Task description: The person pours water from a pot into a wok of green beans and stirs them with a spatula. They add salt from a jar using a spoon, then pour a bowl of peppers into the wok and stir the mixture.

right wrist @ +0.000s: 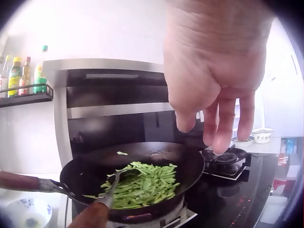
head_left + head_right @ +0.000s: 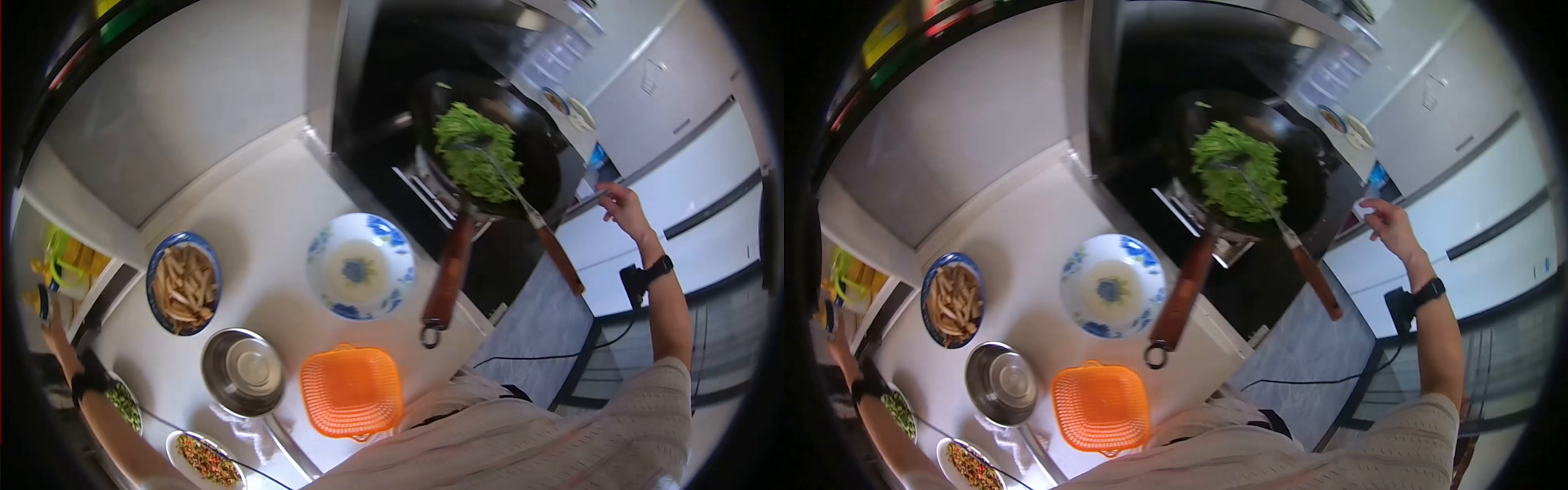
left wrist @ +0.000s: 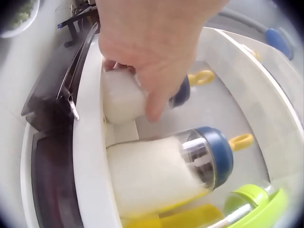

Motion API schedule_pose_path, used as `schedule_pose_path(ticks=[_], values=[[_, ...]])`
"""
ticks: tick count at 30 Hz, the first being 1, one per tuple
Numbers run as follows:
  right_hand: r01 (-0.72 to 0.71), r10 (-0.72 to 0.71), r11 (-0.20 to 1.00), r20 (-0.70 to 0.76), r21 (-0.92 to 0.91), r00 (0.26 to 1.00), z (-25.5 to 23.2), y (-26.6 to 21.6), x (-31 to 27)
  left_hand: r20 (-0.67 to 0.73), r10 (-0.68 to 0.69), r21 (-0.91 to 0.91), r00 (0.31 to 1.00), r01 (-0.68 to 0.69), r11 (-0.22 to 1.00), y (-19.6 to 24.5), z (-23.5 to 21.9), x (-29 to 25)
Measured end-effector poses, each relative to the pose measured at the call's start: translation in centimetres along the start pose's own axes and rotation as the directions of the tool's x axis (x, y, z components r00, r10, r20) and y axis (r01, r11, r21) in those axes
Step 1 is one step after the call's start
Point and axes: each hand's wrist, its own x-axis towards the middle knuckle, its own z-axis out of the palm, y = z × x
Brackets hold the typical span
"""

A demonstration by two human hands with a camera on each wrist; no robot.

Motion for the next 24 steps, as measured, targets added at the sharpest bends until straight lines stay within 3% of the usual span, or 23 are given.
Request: schedule_pose_path(ticks=[2, 3, 4, 5, 7, 9, 11, 13, 15, 17, 18, 19, 20, 21, 22, 23, 24], values=[[0.011, -0.011, 0.996, 0.007, -0.091, 1.0, 0.2, 2.4, -0.3, -0.003, -0.105, 0.129, 0.994, 0.105, 0.986, 0.3, -2.4, -1.0], [0.021, -0.018, 0.987, 0.019, -0.158, 1.0, 0.5, 3.1, -0.6, 0.046, 0.02, -0.074, 0.999, -0.016, 0.997, 0.9, -3.6, -2.4], [0.17, -0.174, 0.956, 0.004, -0.239, 0.985, 1.2, 3.7, -0.9, 0.094, 0.145, -0.286, 0.985, -0.112, 0.952, 1.6, -4.8, -3.7], [0.313, -0.327, 0.893, 0.011, -0.322, 0.945, 2.2, 3.7, -1.2, 0.186, 0.092, -0.372, 0.978, -0.017, 0.928, 7.5, -5.6, -7.6], [0.473, -0.493, 0.835, 0.0, -0.281, 0.87, 4.5, 0.7, -2.3, 0.363, -0.015, -0.488, 0.932, 0.204, 0.849, 21.5, -7.3, -16.1], [0.602, -0.576, 0.747, 0.177, -0.283, 0.798, 5.4, -2.6, -3.1, 0.547, 0.027, -0.385, 0.837, 0.223, 0.896, 28.1, -7.7, -22.6], [0.778, -0.743, 0.566, 0.24, -0.271, 0.624, 6.4, -3.8, -3.4, 0.627, 0.132, -0.49, 0.768, 0.257, 0.833, 37.0, -7.6, -30.9], [0.899, -0.865, 0.431, 0.244, -0.083, 0.437, 6.8, -3.9, -3.1, 0.719, 0.222, -0.54, 0.658, 0.329, 0.775, 42.7, -6.6, -36.7], [0.928, -0.893, 0.37, 0.262, -0.038, 0.366, 7.2, -3.1, -2.2, 0.752, 0.28, -0.552, 0.597, 0.337, 0.763, 47.9, -5.2, -40.8], [0.952, -0.932, 0.297, 0.19, -0.079, 0.307, 5.5, -2.6, -0.5, 0.736, 0.283, -0.563, 0.615, 0.323, 0.761, 51.6, -3.1, -44.1], [0.946, -0.942, 0.308, 0.109, -0.097, 0.318, 3.6, -2.8, 0.5, 0.72, 0.333, -0.61, 0.609, 0.327, 0.721, 52.2, -2.0, -45.2], [0.94, -0.931, 0.331, 0.131, -0.088, 0.34, 1.2, -2.8, 1.8, 0.721, 0.326, -0.543, 0.612, 0.205, 0.815, 53.6, -1.5, -45.8], [0.94, -0.946, 0.319, 0.019, -0.122, 0.323, -0.3, -2.3, 3.5, 0.713, 0.29, -0.516, 0.638, 0.198, 0.833, 54.5, -1.0, -46.1], [0.957, -0.958, 0.282, -0.03, 0.066, 0.284, -1.3, -1.8, 5.7, 0.704, 0.253, -0.489, 0.664, 0.195, 0.85, 55.1, -0.5, -46.6], [0.907, -0.913, 0.382, -0.082, 0.179, 0.401, -2.5, -1.6, 7.2, 0.698, 0.243, -0.492, 0.673, 0.205, 0.846, 55.2, 0.0, -46.9], [0.804, -0.81, 0.524, -0.125, 0.282, 0.572, -3.7, -1.8, 8.2, 0.69, 0.22, -0.501, 0.689, 0.236, 0.833, 54.8, 0.5, -46.8], [0.613, -0.638, 0.673, -0.094, 0.414, 0.764, -5.3, -2.5, 9.1, 0.683, 0.197, -0.508, 0.703, 0.264, 0.82, 54.6, 0.7, -46.8]])
